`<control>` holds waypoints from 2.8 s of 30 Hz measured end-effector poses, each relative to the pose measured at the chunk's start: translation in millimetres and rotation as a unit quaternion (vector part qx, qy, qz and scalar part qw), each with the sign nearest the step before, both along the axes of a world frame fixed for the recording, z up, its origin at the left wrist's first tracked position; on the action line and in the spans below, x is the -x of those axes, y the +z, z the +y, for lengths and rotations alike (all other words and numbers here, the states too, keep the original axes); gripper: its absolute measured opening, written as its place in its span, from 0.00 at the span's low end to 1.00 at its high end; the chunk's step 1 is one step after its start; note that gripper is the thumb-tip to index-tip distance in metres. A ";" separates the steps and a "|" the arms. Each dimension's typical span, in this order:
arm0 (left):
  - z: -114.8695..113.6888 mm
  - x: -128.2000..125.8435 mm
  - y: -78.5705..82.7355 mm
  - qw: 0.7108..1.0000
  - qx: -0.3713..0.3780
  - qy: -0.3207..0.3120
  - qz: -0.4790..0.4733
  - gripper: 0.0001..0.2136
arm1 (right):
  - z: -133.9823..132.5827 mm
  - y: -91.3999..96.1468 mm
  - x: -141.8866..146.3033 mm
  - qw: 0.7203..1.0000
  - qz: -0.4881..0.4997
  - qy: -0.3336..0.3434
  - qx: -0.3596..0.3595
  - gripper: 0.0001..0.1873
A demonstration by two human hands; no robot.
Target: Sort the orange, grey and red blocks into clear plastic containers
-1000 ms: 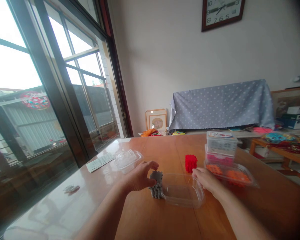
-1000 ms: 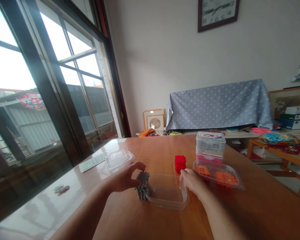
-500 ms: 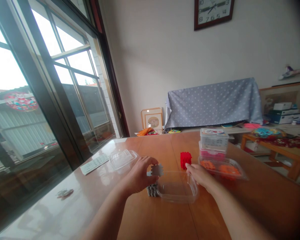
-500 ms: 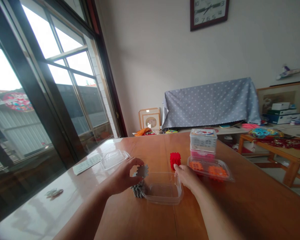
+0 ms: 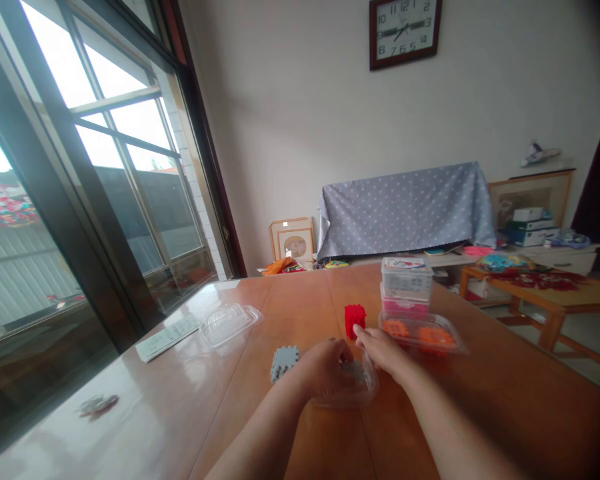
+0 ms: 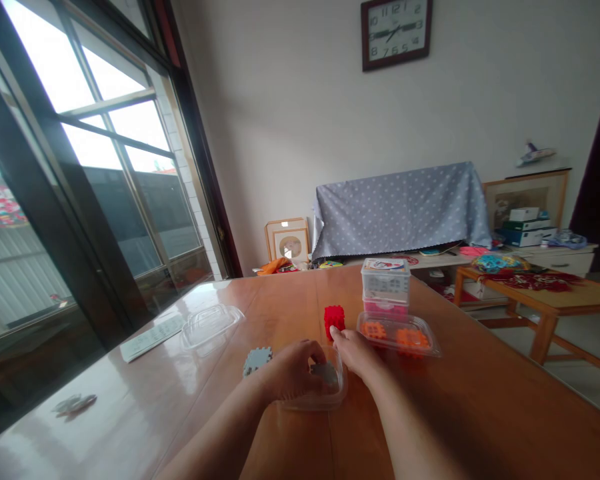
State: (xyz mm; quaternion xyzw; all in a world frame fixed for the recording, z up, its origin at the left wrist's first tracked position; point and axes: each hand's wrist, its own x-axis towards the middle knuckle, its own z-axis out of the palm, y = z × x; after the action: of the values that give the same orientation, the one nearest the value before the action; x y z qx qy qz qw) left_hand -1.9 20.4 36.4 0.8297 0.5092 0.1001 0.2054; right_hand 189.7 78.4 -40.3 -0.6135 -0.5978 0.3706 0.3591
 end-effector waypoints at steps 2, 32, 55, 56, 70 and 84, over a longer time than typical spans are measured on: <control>2.4 -2.8 -0.9 0.999 0.016 0.009 0.036 0.19 | 0.5 -0.1 -0.3 1.000 -0.002 -0.004 0.003 0.29; -6.2 -7.2 -2.0 1.000 -0.002 0.011 0.011 0.12 | -7.1 11.6 3.0 0.999 -0.051 0.014 -0.004 0.19; -17.6 125.4 37.0 0.982 -0.114 0.064 -0.137 0.17 | -5.5 1.1 4.1 0.999 -0.023 0.040 0.013 0.17; -19.5 128.2 36.5 0.985 -0.109 0.064 -0.117 0.19 | -6.0 1.5 4.3 0.999 -0.022 0.039 0.016 0.17; -16.1 125.0 24.3 0.993 -0.084 0.065 -0.043 0.22 | -3.4 -2.4 3.8 0.998 -0.014 0.040 0.046 0.22; -29.3 69.1 52.2 0.987 -0.149 -0.030 -0.057 0.15 | 1.0 -8.9 1.5 0.998 -0.039 0.040 -0.013 0.20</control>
State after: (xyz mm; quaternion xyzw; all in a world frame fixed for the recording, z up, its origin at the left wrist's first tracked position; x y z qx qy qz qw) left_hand -71.0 -8.9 88.6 0.8590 0.4507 0.2156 0.1114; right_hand 188.1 79.5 -49.2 -0.5985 -0.6400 0.3524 0.3287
